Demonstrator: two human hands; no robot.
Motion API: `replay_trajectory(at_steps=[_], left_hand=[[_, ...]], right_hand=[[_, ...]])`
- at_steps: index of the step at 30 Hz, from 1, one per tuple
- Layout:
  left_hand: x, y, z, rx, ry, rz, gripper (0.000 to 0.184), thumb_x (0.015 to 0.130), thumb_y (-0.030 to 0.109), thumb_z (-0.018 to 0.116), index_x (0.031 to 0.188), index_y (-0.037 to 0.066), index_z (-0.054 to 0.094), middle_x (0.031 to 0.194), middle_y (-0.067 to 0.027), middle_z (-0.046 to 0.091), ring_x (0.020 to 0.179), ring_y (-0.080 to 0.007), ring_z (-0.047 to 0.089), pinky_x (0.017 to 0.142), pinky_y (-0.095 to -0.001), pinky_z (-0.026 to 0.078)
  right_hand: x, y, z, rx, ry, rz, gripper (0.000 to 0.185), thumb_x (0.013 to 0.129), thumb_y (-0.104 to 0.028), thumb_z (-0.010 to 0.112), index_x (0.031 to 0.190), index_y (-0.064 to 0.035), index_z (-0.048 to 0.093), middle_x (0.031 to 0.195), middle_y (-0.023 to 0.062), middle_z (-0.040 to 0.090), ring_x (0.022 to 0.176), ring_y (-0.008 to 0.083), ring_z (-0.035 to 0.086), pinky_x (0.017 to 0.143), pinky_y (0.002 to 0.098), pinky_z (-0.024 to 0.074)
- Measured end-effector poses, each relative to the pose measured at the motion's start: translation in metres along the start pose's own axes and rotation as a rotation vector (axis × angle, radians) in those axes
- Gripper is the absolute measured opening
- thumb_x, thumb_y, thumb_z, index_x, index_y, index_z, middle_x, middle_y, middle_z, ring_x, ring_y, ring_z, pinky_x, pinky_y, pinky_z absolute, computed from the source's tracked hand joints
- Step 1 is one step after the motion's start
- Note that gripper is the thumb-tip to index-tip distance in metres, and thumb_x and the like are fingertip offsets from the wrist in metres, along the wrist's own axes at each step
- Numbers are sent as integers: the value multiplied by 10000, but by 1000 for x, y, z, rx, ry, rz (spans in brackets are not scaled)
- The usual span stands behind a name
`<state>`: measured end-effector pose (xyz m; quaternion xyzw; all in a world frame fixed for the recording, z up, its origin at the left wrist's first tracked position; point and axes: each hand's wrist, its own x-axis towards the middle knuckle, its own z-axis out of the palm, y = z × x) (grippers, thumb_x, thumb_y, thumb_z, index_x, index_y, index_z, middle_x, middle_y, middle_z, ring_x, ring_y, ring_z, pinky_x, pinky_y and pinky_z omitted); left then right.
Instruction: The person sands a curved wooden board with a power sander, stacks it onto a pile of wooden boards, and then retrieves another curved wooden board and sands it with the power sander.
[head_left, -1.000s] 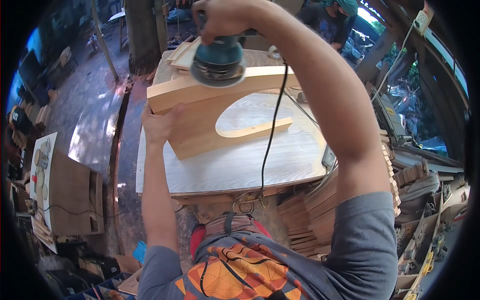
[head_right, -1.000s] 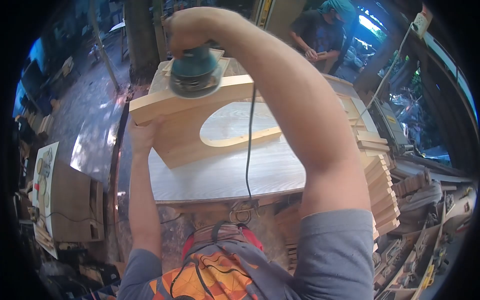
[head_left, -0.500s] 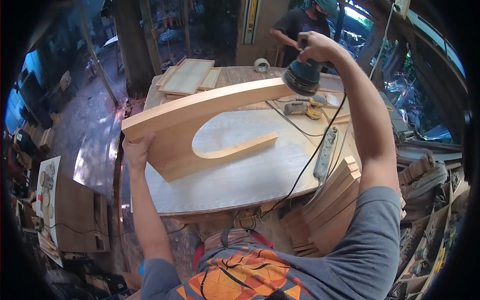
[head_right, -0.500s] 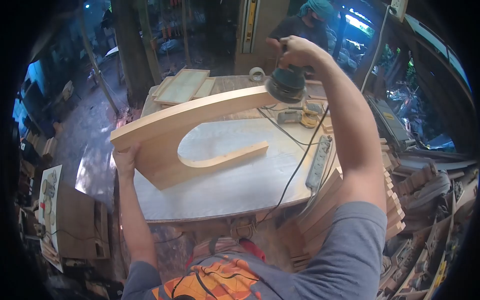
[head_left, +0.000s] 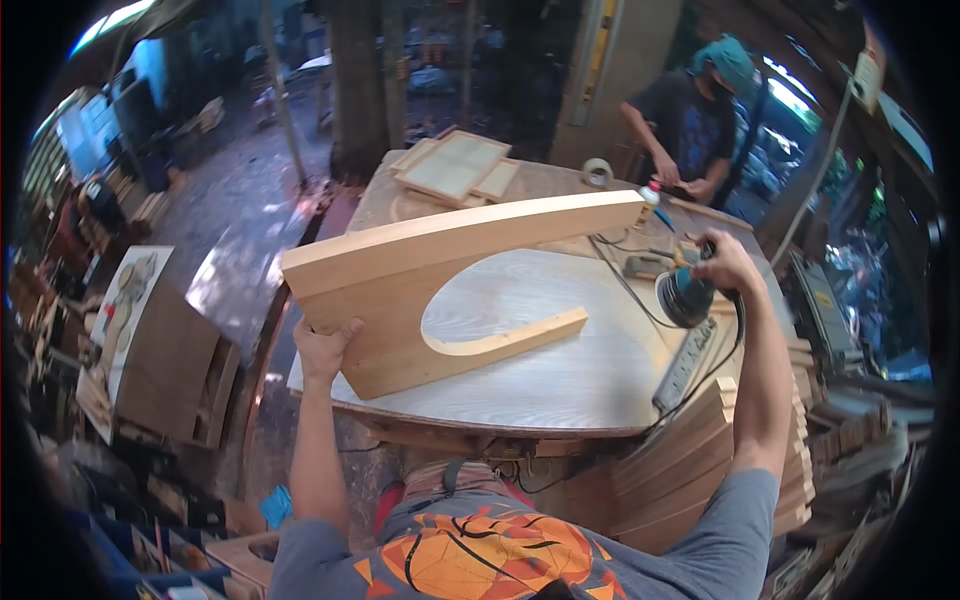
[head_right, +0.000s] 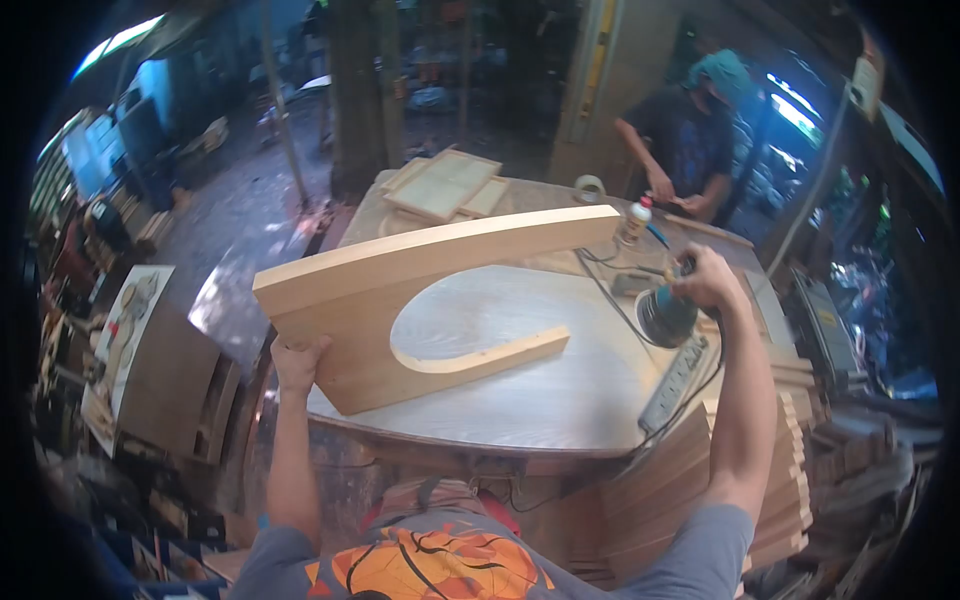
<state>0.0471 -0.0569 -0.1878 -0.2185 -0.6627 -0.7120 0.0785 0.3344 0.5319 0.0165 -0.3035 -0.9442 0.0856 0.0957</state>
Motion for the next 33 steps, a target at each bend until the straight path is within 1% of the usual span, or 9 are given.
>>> replay_trajectory(at_steps=[2, 9, 11, 15, 20, 25, 27, 28, 33], left_hand=[[-20, 11, -41, 17, 91, 14, 546, 779, 178, 978, 1191, -43, 696, 1128, -94, 759, 1048, -161, 698, 939, -336, 563], [-92, 159, -167, 156, 327, -42, 599, 799, 200, 959, 1245, -70, 664, 1143, -117, 763, 1008, -183, 720, 915, -324, 573], [-113, 199, -180, 226, 397, 24, 608, 798, 208, 961, 1255, -65, 667, 1155, -119, 762, 1013, -192, 725, 919, -331, 574], [-163, 288, -199, 489, 572, 4, 692, 759, 352, 987, 1211, -68, 676, 1100, -105, 756, 951, -176, 712, 895, -315, 554], [-214, 379, -180, 837, 755, 25, 634, 788, 339, 957, 1196, -59, 678, 1074, -99, 749, 928, -171, 698, 879, -314, 547], [-234, 380, -168, 1095, 829, -37, 582, 772, 278, 952, 1187, -37, 693, 1016, -89, 754, 897, -162, 692, 847, -314, 551], [-236, 356, -179, 1323, 764, -307, 539, 751, 237, 946, 1169, -11, 713, 914, -115, 768, 844, -183, 727, 802, -330, 564], [-234, 340, -184, 1321, 771, -304, 539, 751, 237, 946, 1169, -11, 713, 914, -115, 768, 844, -183, 727, 802, -330, 564], [-252, 232, -246, 1460, 755, -585, 508, 707, 304, 964, 1048, 18, 719, 872, -191, 771, 849, -391, 754, 762, -466, 573]], right_hand=[[-5, -14, 25, 18, -76, 45, 665, 599, -251, 924, 1201, -46, 729, 1149, 206, 736, 1125, 374, 697, 993, 427, 548], [-1, -92, 130, -44, -214, -214, 676, 648, -262, 890, 1274, -116, 681, 1147, 185, 723, 1131, 360, 684, 970, 460, 546], [8, -112, 169, -61, -191, -293, 645, 670, -292, 863, 1274, -158, 681, 1150, 165, 702, 1157, 381, 661, 983, 468, 537], [13, -153, 204, -35, -162, -462, 630, 693, -217, 852, 1293, -165, 669, 1190, 164, 673, 1136, 402, 649, 972, 492, 543], [14, -186, 235, 43, -151, -496, 666, 698, -163, 849, 1330, -149, 639, 1238, 153, 650, 1166, 402, 624, 980, 517, 536], [9, -211, 258, 58, -143, -529, 673, 699, -164, 847, 1336, -143, 630, 1242, 152, 649, 1159, 401, 627, 982, 514, 539], [8, -220, 262, 52, -131, -530, 675, 698, -165, 847, 1336, -141, 629, 1247, 153, 649, 1161, 401, 627, 984, 514, 540], [6, -224, 264, 36, -127, -514, 679, 695, -166, 850, 1337, -141, 629, 1254, 152, 648, 1163, 400, 628, 987, 514, 541], [1, -244, 268, 31, -95, -492, 696, 687, -172, 859, 1342, -143, 626, 1277, 148, 646, 1167, 398, 630, 996, 515, 541]])
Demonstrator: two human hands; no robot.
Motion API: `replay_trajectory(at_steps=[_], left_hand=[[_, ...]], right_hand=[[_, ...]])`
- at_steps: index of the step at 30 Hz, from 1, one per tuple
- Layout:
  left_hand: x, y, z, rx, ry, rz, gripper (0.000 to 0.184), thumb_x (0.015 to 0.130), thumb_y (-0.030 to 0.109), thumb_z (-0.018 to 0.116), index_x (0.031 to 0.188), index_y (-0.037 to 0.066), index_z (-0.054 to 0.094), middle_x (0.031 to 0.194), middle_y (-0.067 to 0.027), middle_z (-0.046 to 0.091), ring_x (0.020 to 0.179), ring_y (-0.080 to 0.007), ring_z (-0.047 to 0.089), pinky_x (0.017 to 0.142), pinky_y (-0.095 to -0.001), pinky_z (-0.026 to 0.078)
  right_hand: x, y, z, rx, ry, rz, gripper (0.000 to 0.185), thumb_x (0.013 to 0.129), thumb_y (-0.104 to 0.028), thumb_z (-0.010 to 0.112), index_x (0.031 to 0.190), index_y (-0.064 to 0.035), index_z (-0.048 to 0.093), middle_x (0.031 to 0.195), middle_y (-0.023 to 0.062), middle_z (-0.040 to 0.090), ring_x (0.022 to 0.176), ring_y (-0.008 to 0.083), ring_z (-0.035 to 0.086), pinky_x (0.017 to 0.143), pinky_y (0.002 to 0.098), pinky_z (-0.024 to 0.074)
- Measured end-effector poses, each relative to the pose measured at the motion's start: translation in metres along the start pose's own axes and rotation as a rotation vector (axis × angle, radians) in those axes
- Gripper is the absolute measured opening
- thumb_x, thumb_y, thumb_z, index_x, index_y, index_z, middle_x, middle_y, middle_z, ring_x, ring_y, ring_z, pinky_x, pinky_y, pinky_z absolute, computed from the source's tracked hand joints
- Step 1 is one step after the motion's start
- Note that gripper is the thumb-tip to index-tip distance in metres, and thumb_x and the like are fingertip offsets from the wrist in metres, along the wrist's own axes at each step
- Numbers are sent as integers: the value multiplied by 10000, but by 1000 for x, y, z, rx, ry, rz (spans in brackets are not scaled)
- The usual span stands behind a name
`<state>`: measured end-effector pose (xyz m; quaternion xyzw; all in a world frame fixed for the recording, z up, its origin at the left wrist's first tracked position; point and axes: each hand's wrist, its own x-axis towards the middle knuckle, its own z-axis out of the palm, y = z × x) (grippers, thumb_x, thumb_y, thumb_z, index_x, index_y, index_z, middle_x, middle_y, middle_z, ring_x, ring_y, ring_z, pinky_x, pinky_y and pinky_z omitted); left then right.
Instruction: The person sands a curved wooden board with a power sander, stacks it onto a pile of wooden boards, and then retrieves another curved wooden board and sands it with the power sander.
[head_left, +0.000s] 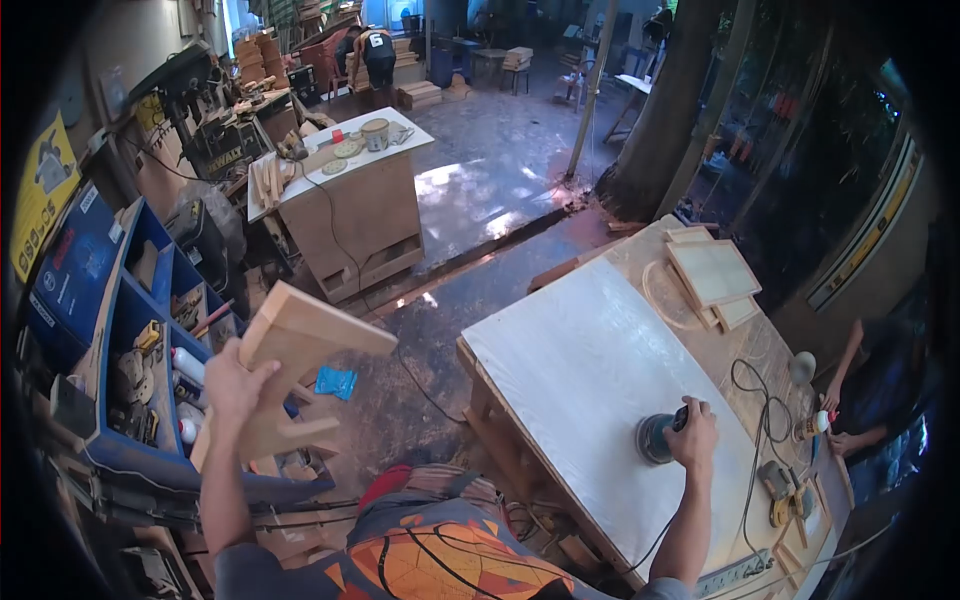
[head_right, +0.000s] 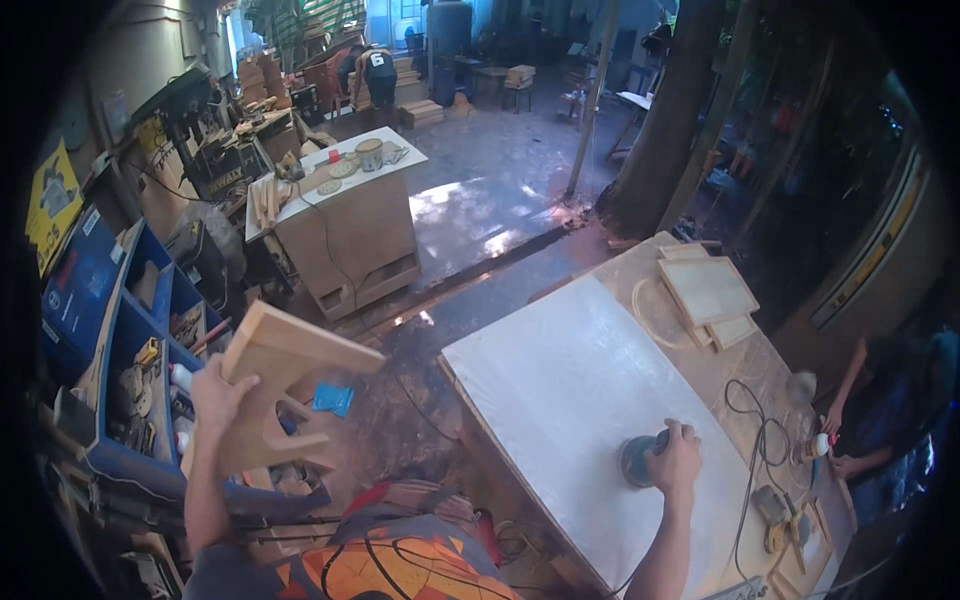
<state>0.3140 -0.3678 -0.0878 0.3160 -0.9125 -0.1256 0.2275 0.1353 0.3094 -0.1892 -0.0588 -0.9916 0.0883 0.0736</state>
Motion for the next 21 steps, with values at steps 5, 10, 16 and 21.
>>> replay_trajectory(at_steps=[5, 10, 16, 21], left_hand=[[12, -71, 105, 53, -186, -176, 523, 708, 344, 966, 1047, 25, 725, 900, -203, 769, 878, -421, 745, 806, -490, 577], [19, -153, 212, 223, -514, -163, 520, 747, 359, 934, 1093, 32, 723, 1009, -231, 763, 989, -416, 738, 874, -517, 581], [2, -207, 282, 158, -661, -329, 481, 787, 317, 883, 1131, 26, 716, 1058, -235, 757, 1033, -427, 732, 920, -517, 588], [-6, -228, 304, 186, -689, -299, 510, 777, 288, 895, 1148, -10, 712, 1071, -260, 743, 1049, -428, 721, 918, -505, 581]], right_hand=[[0, -26, 6, 0, 25, 27, 643, 698, -184, 828, 1312, -144, 643, 1279, 140, 637, 1163, 389, 623, 962, 519, 556], [1, -56, 14, 26, 37, 71, 666, 688, -168, 841, 1318, -128, 627, 1290, 143, 627, 1187, 397, 613, 998, 513, 540], [0, -95, 22, 84, 141, 202, 678, 683, -124, 822, 1320, -50, 602, 1240, 196, 629, 1177, 429, 616, 1025, 498, 507], [6, -117, 36, 48, 156, 268, 682, 707, -168, 820, 1337, -56, 584, 1258, 191, 617, 1209, 431, 601, 1026, 520, 500]])
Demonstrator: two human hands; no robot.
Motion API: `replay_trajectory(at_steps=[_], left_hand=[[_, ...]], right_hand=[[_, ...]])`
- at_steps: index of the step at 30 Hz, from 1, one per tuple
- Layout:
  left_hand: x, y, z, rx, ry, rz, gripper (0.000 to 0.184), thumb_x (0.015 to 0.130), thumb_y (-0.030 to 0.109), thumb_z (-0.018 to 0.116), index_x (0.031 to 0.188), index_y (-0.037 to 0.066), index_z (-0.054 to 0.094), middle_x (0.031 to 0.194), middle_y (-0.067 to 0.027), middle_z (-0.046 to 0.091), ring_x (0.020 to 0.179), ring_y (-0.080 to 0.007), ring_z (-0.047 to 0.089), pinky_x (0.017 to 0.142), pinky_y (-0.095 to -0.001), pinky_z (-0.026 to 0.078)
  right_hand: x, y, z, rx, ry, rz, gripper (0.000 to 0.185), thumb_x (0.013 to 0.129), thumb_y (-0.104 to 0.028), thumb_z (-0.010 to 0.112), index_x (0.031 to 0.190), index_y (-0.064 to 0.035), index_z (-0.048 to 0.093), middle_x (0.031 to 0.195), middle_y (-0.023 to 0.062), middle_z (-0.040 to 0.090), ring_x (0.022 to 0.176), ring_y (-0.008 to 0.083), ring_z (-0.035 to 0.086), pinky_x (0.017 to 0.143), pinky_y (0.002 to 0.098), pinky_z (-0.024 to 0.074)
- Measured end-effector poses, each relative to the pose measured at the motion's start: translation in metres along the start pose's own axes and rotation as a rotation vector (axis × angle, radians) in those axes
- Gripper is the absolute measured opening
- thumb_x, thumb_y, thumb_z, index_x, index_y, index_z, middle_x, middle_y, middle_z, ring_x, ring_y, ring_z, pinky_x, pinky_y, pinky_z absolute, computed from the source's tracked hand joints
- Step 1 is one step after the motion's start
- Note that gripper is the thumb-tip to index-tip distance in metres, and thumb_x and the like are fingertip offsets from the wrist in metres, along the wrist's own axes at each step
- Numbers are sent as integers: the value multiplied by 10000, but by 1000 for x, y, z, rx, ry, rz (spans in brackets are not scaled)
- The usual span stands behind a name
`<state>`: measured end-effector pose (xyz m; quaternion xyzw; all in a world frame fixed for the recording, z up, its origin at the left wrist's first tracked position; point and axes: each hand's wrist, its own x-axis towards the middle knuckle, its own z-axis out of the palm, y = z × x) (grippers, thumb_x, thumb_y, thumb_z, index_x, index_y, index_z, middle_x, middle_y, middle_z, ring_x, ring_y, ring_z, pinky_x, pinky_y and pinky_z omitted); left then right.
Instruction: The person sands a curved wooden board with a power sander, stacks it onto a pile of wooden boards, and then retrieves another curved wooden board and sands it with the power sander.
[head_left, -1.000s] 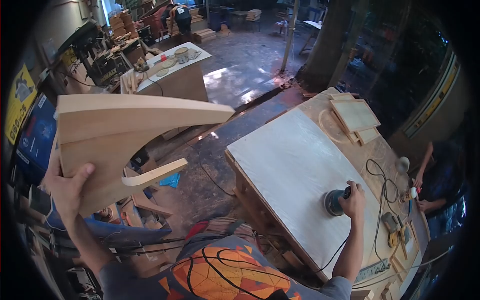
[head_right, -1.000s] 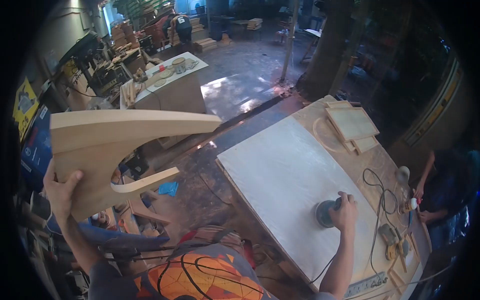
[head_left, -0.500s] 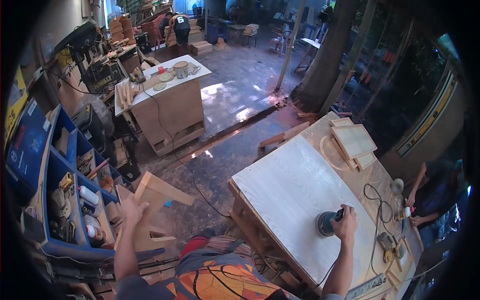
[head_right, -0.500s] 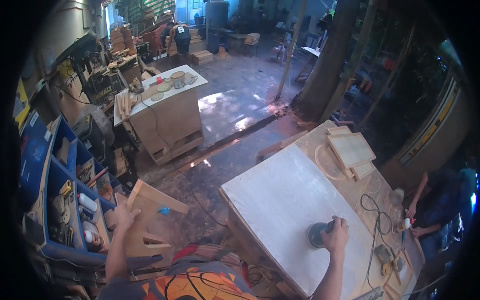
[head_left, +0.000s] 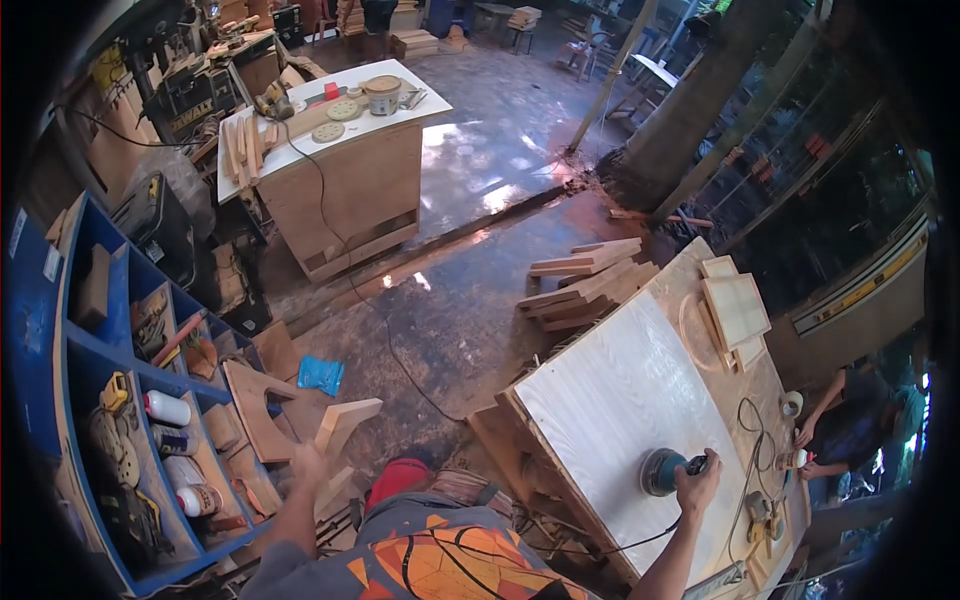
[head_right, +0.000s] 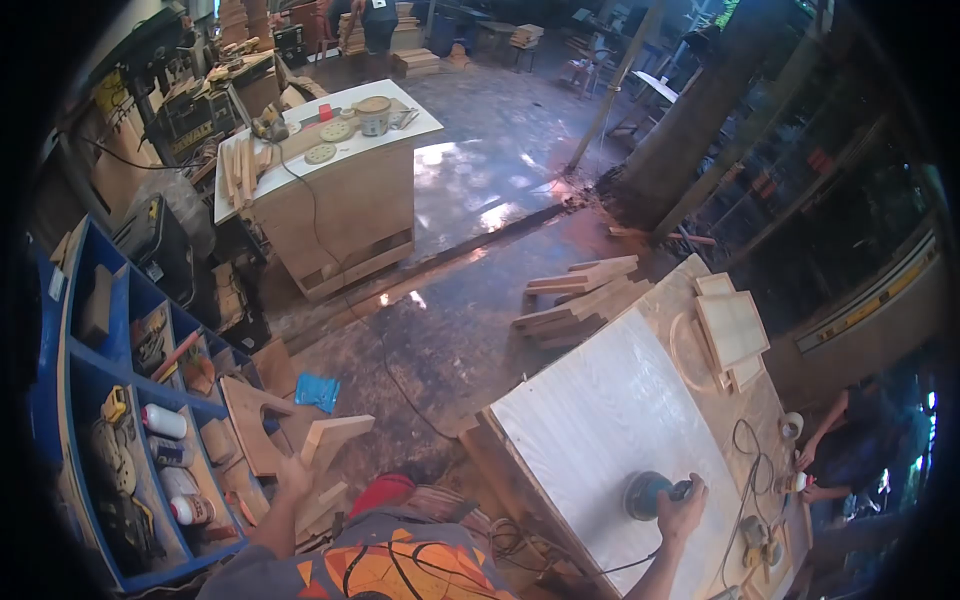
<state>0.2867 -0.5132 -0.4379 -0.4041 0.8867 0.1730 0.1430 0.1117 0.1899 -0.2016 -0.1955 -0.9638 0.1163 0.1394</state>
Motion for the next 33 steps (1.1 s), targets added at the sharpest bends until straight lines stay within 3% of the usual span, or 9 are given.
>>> replay_trajectory(at_steps=[3, 5, 12, 21, 27, 29, 33], left_hand=[[10, -13, 15, -10, -61, -36, 532, 780, 315, 895, 1170, 0, 716, 1120, -260, 734, 1090, -422, 708, 941, -504, 573], [11, -13, 18, -45, -104, -93, 456, 796, 256, 872, 1157, 13, 737, 1168, -258, 727, 1157, -423, 693, 985, -514, 565], [-14, -13, 15, -100, -116, -71, 424, 803, 239, 860, 1140, 4, 758, 1195, -251, 728, 1164, -421, 693, 986, -505, 564], [-50, -11, 10, -43, -186, -97, 527, 775, 299, 920, 1184, 11, 753, 1190, -221, 751, 1142, -394, 716, 998, -467, 571], [-66, -9, 20, 92, -245, -97, 586, 765, 372, 914, 1196, 10, 752, 1174, -226, 755, 1137, -376, 726, 994, -454, 580], [-77, -11, 25, 60, -143, -37, 602, 752, 405, 912, 1180, 11, 756, 1159, -231, 758, 1111, -384, 733, 981, -453, 588], [-86, -17, 37, 59, -161, -2, 578, 747, 390, 913, 1166, 23, 759, 1149, -237, 759, 1091, -387, 738, 973, -458, 590]], right_hand=[[1, -8, 6, 15, 39, -7, 669, 699, -151, 826, 1318, -41, 599, 1239, 212, 630, 1182, 437, 619, 1028, 510, 500], [3, -14, 7, -40, -15, 50, 673, 717, -185, 806, 1347, -80, 597, 1288, 183, 612, 1224, 429, 603, 1031, 524, 506], [1, -16, 17, 1, 28, 98, 669, 729, -186, 807, 1359, -103, 598, 1315, 167, 610, 1234, 411, 605, 1033, 523, 515], [-1, 1, 12, -25, -10, 153, 707, 742, -212, 828, 1398, -119, 583, 1363, 144, 602, 1256, 397, 599, 1045, 518, 523], [-13, 26, 15, -28, 37, 65, 897, 702, -226, 896, 1495, -88, 501, 1325, 200, 611, 1225, 430, 612, 1038, 519, 515], [-24, 35, 14, -12, 37, 140, 1005, 690, -224, 898, 1558, -56, 420, 1341, 246, 604, 1244, 444, 605, 1055, 521, 504], [-40, 44, 8, 97, 2, 220, 1048, 682, -213, 890, 1579, -28, 381, 1361, 278, 600, 1269, 454, 594, 1073, 517, 493]])
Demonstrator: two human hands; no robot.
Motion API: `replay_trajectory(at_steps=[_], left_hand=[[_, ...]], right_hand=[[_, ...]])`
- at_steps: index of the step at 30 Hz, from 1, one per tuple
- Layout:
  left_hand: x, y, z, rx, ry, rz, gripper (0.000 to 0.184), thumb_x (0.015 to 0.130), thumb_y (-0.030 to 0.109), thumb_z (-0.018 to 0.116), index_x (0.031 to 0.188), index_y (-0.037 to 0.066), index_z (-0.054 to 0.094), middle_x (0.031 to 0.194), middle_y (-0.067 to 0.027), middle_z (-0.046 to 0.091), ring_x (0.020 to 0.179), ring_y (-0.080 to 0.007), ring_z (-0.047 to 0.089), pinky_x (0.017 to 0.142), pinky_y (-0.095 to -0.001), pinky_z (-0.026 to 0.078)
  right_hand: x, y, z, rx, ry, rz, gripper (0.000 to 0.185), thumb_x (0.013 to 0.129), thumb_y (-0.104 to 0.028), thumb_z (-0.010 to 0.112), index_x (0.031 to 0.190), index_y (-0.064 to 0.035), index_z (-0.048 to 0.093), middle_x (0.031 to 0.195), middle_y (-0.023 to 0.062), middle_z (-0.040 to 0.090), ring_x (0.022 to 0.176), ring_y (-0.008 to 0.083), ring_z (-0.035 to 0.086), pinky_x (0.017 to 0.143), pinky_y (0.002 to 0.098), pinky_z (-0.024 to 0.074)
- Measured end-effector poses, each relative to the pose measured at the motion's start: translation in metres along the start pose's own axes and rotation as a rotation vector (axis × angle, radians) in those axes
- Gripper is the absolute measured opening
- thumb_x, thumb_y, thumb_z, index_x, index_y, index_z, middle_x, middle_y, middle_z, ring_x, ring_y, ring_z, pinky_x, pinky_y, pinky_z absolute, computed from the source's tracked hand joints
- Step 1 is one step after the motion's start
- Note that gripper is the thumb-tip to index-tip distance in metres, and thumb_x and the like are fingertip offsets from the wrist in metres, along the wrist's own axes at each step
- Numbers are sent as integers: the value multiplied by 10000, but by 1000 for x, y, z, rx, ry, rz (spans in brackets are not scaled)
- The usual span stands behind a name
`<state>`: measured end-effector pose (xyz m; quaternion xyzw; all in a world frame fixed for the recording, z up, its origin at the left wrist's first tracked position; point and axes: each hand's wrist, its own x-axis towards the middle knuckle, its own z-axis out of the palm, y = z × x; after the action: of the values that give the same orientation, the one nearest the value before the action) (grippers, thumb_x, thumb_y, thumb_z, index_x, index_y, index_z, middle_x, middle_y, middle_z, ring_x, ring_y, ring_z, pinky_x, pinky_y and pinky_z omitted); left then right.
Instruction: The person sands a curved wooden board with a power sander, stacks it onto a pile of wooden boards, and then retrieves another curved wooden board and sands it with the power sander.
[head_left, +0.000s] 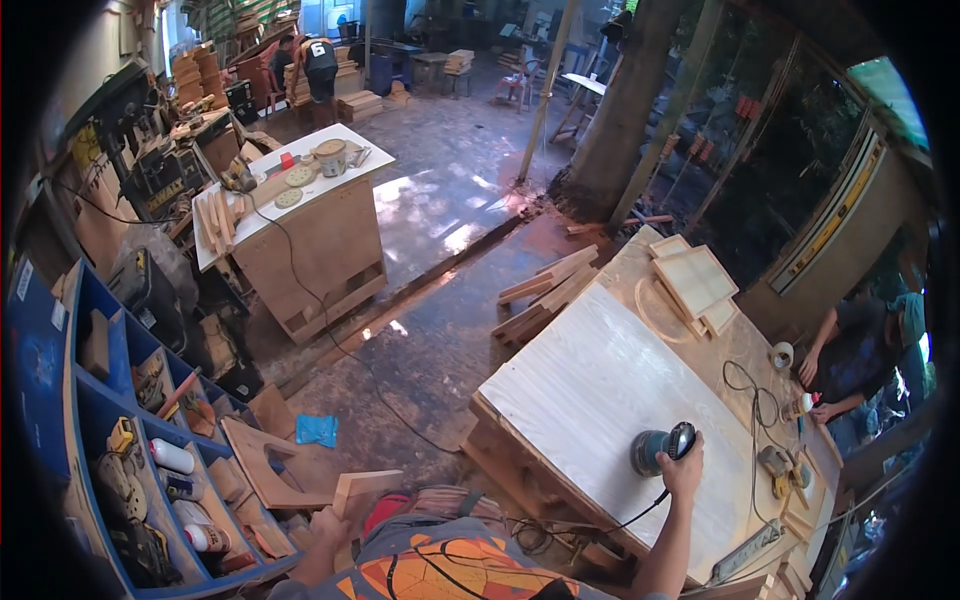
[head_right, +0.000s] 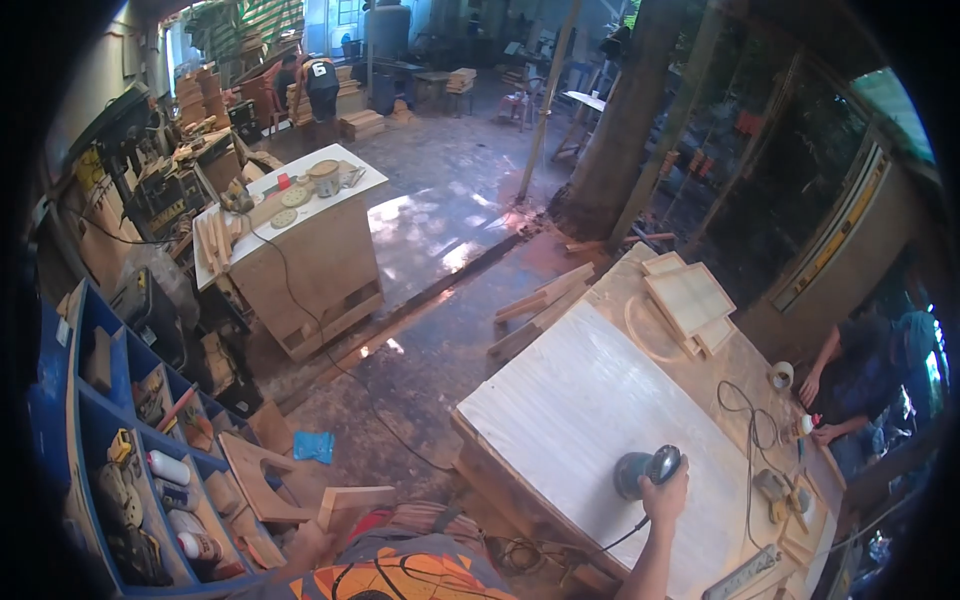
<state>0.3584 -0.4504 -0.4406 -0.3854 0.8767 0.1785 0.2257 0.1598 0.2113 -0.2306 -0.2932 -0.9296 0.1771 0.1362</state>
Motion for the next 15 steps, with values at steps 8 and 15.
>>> replay_trajectory(at_steps=[8, 15], left_hand=[[-10, 6, 0, -70, -76, 9, 550, 741, 335, 893, 1180, 34, 755, 1126, -219, 769, 1117, -390, 728, 983, -472, 583], [-2, -9, 8, -130, 11, 144, 560, 745, 320, 888, 1199, 23, 750, 1183, -236, 750, 1161, -388, 711, 992, -476, 581]], right_hand=[[-2, 19, 2, 10, 58, -19, 1008, 691, -173, 802, 1588, -39, 362, 1335, 279, 599, 1244, 471, 610, 1057, 518, 503], [0, 39, -3, 157, 133, 54, 951, 682, -101, 748, 1565, -20, 403, 1333, 312, 594, 1271, 484, 586, 1123, 509, 461]])
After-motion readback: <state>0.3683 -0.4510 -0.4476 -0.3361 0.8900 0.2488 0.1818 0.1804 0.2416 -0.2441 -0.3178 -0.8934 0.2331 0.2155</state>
